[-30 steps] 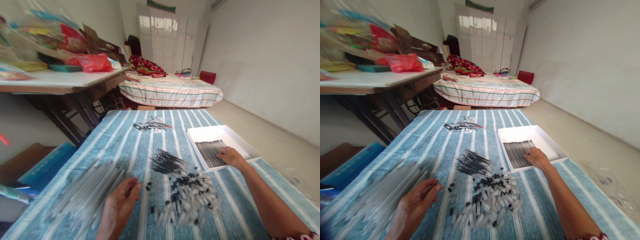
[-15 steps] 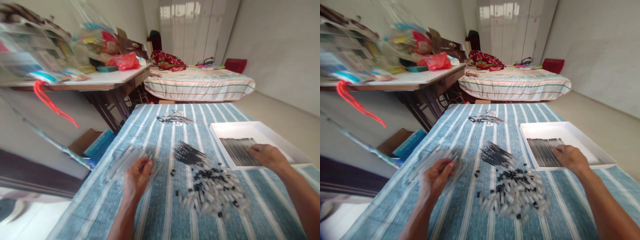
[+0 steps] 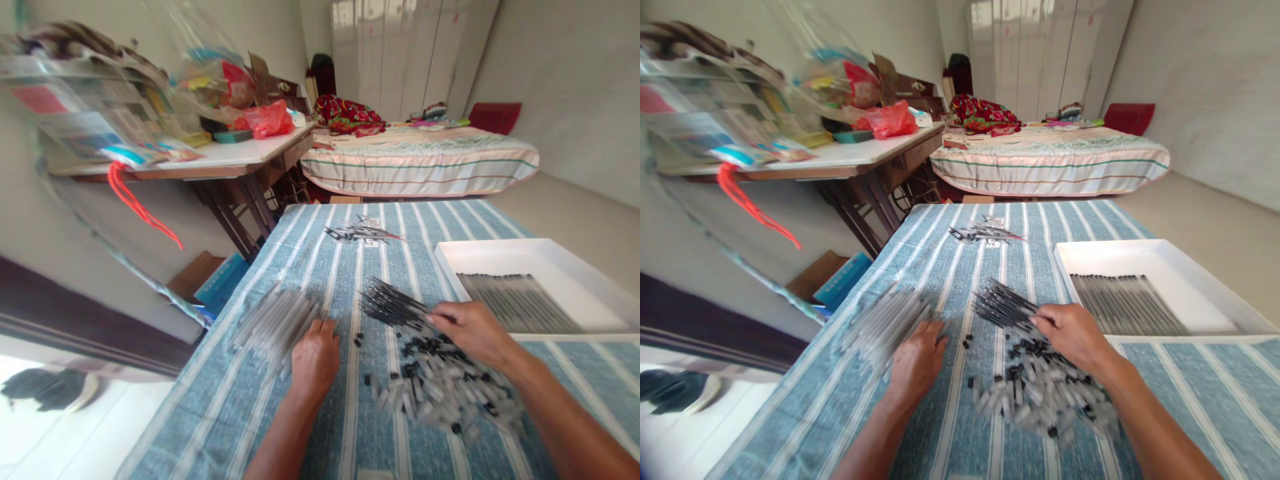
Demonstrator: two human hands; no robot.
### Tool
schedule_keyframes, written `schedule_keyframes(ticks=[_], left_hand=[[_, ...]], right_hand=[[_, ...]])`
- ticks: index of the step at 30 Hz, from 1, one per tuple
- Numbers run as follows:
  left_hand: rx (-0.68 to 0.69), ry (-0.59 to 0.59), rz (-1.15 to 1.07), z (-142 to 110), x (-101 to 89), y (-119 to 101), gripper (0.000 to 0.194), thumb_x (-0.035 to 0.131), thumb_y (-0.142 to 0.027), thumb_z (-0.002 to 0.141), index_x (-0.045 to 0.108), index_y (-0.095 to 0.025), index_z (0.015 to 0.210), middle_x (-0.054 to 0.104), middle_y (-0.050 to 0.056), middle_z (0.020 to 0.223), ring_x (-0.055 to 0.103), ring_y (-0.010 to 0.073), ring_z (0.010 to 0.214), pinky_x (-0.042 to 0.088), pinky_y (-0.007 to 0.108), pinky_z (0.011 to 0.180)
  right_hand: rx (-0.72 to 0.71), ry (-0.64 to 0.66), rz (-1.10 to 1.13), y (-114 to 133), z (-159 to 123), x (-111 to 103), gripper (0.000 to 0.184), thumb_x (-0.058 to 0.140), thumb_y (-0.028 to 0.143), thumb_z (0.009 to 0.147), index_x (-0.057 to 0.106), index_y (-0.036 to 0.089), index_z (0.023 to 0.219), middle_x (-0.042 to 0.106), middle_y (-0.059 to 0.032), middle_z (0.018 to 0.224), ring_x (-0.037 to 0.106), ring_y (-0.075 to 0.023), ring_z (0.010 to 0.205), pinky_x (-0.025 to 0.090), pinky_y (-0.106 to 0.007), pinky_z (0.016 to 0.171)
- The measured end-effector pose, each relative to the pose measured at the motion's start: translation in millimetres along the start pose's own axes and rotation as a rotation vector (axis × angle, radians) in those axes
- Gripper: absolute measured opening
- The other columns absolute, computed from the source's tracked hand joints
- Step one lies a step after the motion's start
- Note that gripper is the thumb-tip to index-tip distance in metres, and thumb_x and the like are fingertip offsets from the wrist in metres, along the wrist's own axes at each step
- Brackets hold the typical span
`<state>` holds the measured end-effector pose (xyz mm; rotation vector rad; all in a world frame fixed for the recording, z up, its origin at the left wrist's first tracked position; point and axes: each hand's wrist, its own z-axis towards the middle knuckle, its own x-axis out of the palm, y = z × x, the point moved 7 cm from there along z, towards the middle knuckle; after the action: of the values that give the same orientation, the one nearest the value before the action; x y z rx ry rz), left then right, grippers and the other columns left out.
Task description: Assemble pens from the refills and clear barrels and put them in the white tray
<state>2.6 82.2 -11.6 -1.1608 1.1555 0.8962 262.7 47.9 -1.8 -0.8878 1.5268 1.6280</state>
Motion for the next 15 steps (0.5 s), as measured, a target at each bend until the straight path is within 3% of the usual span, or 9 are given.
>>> schedule_keyframes(ticks=[6,11,15], left_hand=[[0.014,0.077,0.097,-2.8,3.4,-6.0,0.021,0.04,-0.019,0.085,0.06,-0.016,0.091,0.063,0.01,0.092,0.063,0.023,0.083,0.044,0.03,0.069],[0.088,0.06,0.071,-7.7,4.8,-10.7,0.019,0.041,-0.014,0.081,0.059,-0.018,0.079,0.063,0.01,0.089,0.061,0.0238,0.085,0.043,0.031,0.07],[0.088,0.09,0.07,-9.2,5.4,-14.5,0.015,0.044,-0.014,0.077,0.058,-0.017,0.081,0.061,0.01,0.092,0.059,0.0236,0.09,0.042,0.032,0.075]], right_hand=[[-0.143,0.126,-0.339,56.8,13.3,42.8,0.022,0.049,0.026,0.083,0.068,0.022,0.075,0.07,-0.0062,0.07,0.064,-0.0221,0.065,0.037,-0.027,0.055],[-0.095,0.143,-0.446,67.0,20.9,62.1,0.027,0.045,0.018,0.083,0.069,0.017,0.072,0.07,-0.0161,0.069,0.065,-0.0279,0.063,0.037,-0.032,0.052],[-0.056,0.185,-0.436,70.8,23.1,64.4,0.025,0.047,0.013,0.08,0.07,0.017,0.072,0.071,-0.0178,0.075,0.066,-0.0296,0.071,0.041,-0.033,0.056]])
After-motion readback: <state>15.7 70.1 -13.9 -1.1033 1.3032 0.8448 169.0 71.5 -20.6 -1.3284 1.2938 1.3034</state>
